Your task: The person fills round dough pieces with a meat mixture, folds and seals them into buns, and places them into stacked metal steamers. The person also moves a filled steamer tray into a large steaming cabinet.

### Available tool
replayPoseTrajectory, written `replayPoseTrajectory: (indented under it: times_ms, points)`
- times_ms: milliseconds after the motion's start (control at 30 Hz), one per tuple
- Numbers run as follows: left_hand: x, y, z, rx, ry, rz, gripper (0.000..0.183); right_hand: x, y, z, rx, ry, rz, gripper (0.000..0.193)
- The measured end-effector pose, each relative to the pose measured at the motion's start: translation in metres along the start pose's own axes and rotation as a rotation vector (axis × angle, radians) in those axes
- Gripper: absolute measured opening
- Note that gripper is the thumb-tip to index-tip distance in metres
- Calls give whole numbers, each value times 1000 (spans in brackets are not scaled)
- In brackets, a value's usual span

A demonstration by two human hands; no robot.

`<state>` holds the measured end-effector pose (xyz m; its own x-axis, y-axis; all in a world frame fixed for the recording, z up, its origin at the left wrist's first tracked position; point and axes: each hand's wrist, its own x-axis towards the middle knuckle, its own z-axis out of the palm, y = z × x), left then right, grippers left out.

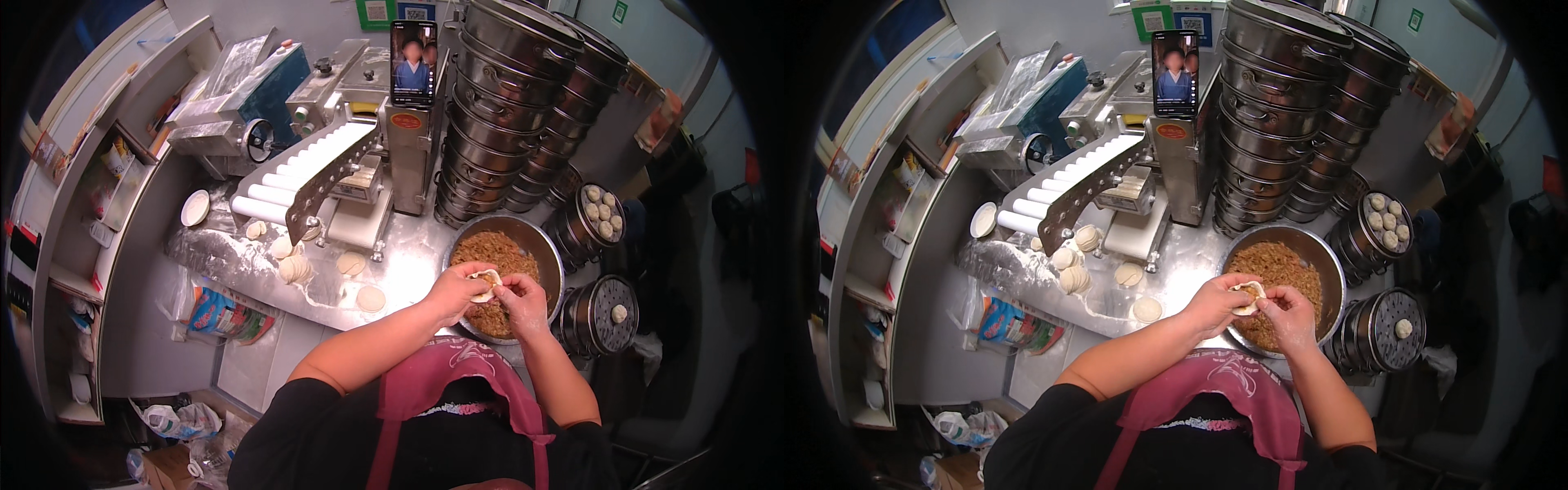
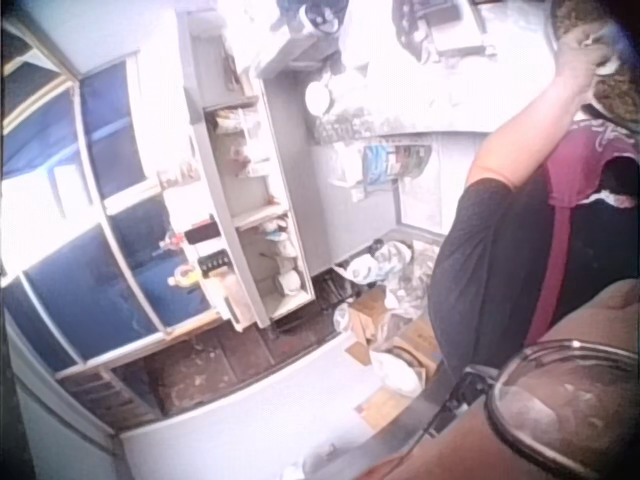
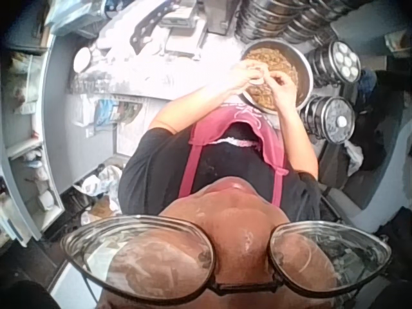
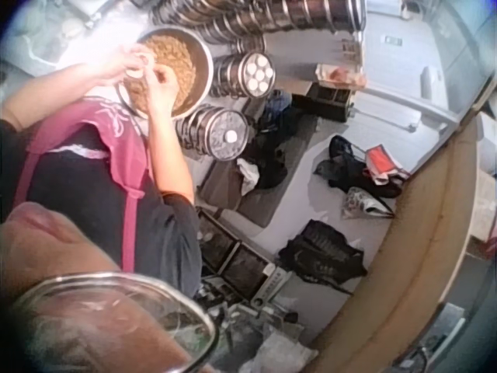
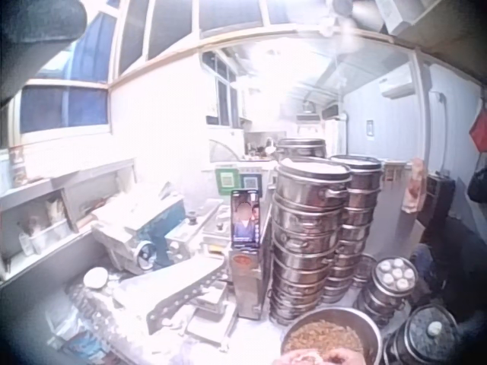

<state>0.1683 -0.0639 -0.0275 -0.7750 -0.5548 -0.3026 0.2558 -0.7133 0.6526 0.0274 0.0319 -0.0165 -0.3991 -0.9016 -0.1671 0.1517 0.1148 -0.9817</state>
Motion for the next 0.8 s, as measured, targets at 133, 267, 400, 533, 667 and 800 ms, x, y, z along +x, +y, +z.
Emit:
replayPoseTrajectory:
  times_ms: [133, 267, 400, 533, 667, 800]
  points:
    - [-1, 4, 3, 211, 28, 67, 36, -3, -3, -1, -477, 13, -389, 12]
    - [-2, 12, 6, 374, 60, 88, 38, 2, -6, 5, -268, 23, -197, 13]
    - [-2, 21, 7, 732, 74, 154, 39, 2, -15, 2, -383, -27, -71, 12]
    - [0, 33, 10, 552, -33, 33, 41, 1, -21, 3, -452, -13, -227, 12]
    - [-1, 37, 18, 343, -18, 100, 51, 7, -26, 3, -85, -13, -45, 13]
    - [-8, 12, 28, -50, 117, 98, 39, 3, -21, 3, -176, 75, -116, 11]
